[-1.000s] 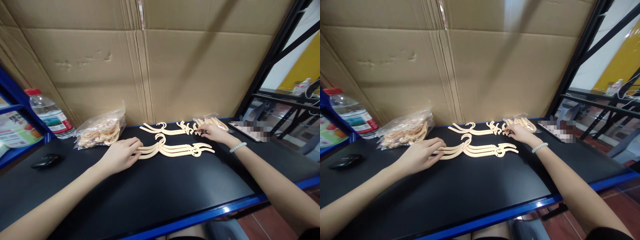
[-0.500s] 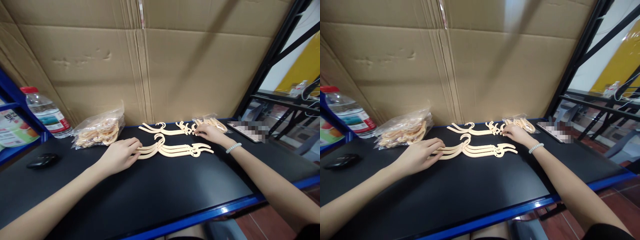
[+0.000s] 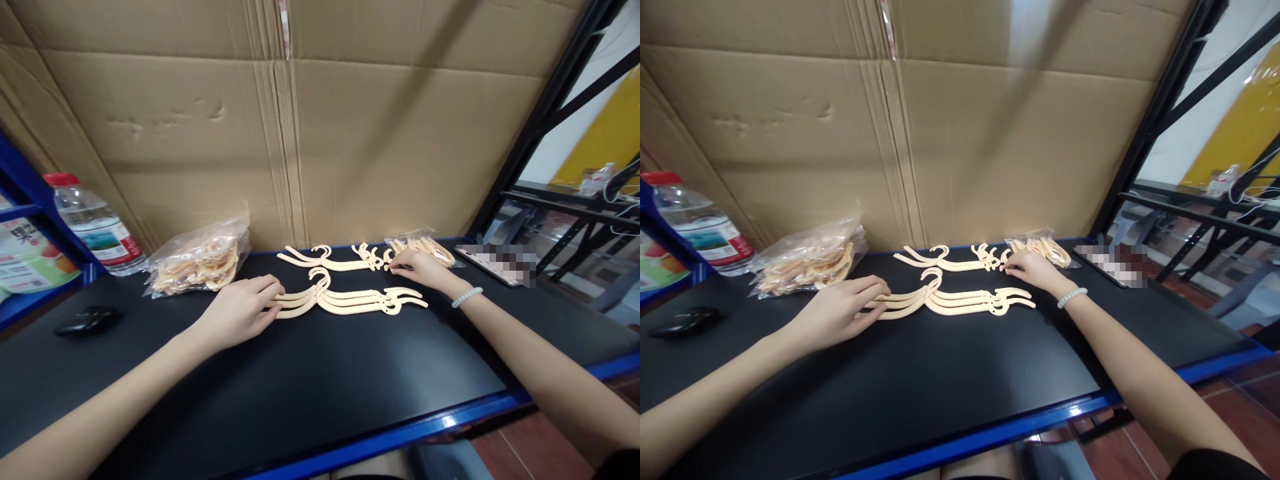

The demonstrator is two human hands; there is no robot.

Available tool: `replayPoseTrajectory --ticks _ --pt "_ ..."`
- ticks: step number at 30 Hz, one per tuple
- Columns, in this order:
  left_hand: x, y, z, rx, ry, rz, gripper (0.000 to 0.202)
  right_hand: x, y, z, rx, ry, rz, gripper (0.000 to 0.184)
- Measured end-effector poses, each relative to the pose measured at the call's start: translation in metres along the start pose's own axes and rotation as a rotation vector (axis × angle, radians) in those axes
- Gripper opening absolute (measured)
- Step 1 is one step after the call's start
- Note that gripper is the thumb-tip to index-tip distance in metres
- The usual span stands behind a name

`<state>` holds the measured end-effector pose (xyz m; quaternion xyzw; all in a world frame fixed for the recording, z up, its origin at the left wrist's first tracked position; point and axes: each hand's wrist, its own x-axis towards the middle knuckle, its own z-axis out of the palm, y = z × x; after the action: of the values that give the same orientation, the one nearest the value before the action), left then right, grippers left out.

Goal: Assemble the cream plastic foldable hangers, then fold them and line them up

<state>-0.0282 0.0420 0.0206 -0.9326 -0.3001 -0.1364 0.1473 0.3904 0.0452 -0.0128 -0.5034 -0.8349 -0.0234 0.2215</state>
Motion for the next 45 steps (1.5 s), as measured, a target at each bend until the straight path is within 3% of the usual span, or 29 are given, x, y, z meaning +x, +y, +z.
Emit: replayPoseTrajectory --ticks 9,18,23,28,32,36,41,45 --pt "0.000 0.000 -0.001 0.011 0.011 0.026 0.015 0.001 -0.006 0.002 0.007 0.173 -0.023 0.021" --pt "0.006 -0.005 0.004 -0.086 -0.004 -0.058 0.020 0.003 -0.010 0.009 0.108 0.538 0.150 0.026" --pt "0.031 -0.020 0.013 -0.065 -0.037 -0.085 0.024 0.004 -0.019 0.004 0.218 0.656 0.231 0.023" --pt "0.065 -0.040 0.037 -0.045 -0.091 -0.066 0.029 0.004 -0.019 -0.001 0.340 0.775 0.336 0.023" --pt "0.080 -0.045 0.056 -0.046 -0.120 -0.047 0.024 0.005 -0.019 -0.002 0.560 0.762 0.438 0.032" --pt "0.086 -0.043 0.063 -0.048 -0.101 -0.070 0.018 0.008 -0.031 0.000 0.791 0.692 0.475 0.035" --pt "0.089 -0.039 0.059 -0.095 -0.079 -0.073 0.019 0.013 -0.053 -0.001 0.989 0.627 0.506 0.034" --pt "0.081 -0.035 0.042 -0.147 -0.027 -0.106 0.016 0.013 -0.065 -0.001 1.099 0.592 0.529 0.035"
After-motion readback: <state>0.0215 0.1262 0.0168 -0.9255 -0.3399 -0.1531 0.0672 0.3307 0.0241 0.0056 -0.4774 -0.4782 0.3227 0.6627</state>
